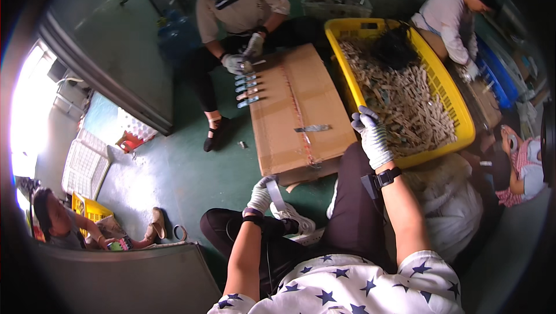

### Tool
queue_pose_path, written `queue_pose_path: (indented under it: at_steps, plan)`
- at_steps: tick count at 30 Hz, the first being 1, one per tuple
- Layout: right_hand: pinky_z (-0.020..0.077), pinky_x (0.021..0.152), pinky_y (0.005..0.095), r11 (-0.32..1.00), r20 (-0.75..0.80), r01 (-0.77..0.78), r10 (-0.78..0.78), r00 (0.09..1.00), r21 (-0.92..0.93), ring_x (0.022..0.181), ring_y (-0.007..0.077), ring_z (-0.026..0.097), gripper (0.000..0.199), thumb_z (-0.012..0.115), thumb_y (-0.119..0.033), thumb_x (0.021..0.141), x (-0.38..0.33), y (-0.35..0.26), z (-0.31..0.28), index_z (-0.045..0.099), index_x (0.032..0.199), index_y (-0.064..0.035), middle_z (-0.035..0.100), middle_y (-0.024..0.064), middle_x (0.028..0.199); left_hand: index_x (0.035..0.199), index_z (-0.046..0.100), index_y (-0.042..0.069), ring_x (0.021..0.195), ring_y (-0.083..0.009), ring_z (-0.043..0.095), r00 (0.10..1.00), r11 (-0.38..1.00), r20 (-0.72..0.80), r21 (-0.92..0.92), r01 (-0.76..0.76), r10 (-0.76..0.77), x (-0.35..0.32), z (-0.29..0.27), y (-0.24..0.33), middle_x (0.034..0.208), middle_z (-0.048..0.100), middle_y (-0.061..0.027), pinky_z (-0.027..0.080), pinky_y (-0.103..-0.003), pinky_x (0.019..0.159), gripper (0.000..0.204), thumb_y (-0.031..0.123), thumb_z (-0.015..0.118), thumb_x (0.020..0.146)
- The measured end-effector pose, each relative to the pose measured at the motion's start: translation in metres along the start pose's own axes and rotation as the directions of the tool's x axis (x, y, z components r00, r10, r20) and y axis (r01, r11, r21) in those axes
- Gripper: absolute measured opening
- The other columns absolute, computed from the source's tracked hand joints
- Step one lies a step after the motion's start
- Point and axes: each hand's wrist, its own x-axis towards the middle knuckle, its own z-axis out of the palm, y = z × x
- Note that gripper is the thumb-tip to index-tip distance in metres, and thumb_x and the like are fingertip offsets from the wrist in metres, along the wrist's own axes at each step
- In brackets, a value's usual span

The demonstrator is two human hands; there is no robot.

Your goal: Packaging small components into bundles using adhesive tape.

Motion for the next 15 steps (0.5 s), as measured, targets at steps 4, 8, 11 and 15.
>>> queue_pose_path:
  at_steps: [4,8,11,15]
  plan:
    - [0.0547,0.078,0.0306,0.980,-0.127,0.158,-0.174,0.977,-0.123,0.076,0.0142,0.063,0.022,0.061,-0.014,0.092,-0.047,-0.029,-0.043,0.064,0.112,-0.0062,0.068,0.0056,0.092,0.092,0.065,0.003,0.067,-0.0207,0.062,0.991,0.999,-0.134,0.047,0.009,-0.002,0.007,-0.009,0.003,0.080,0.065,-0.0071,0.053,-0.032,0.065,0.019,0.019,0.065,0.083]
    - [0.0555,0.077,0.0309,0.969,-0.391,0.139,-0.210,0.896,-0.202,0.084,0.0157,0.065,0.016,0.063,-0.021,0.092,-0.098,-0.050,-0.149,0.064,0.100,-0.0075,0.066,0.0043,0.092,0.092,0.063,0.004,0.065,-0.0234,0.062,0.979,0.996,-0.185,0.003,0.089,-0.087,0.009,0.009,0.007,0.078,0.065,-0.0067,0.054,-0.034,0.065,0.021,0.024,0.061,0.085]
    - [0.0507,0.078,0.0354,0.976,-0.641,0.162,-0.219,0.735,-0.147,0.079,0.0164,0.060,0.021,0.063,-0.032,0.091,-0.134,-0.062,-0.219,0.059,0.095,-0.0110,0.059,0.0013,0.086,0.095,0.066,0.003,0.080,-0.0206,0.063,0.999,0.999,-0.030,-0.014,0.033,-0.034,0.003,-0.001,0.013,0.089,0.066,-0.0077,0.052,-0.032,0.076,0.018,0.017,0.062,0.085]
    - [0.0466,0.080,0.0363,0.995,-0.777,0.092,-0.096,0.622,-0.049,0.078,0.0181,0.056,0.029,0.063,-0.039,0.090,-0.175,-0.058,-0.303,0.059,0.097,-0.0113,0.058,0.0017,0.084,0.093,0.066,0.003,0.084,-0.0222,0.063,1.000,1.000,-0.017,0.000,0.019,-0.019,-0.004,0.013,0.013,0.091,0.068,-0.0085,0.052,-0.035,0.079,0.017,0.017,0.059,0.087]
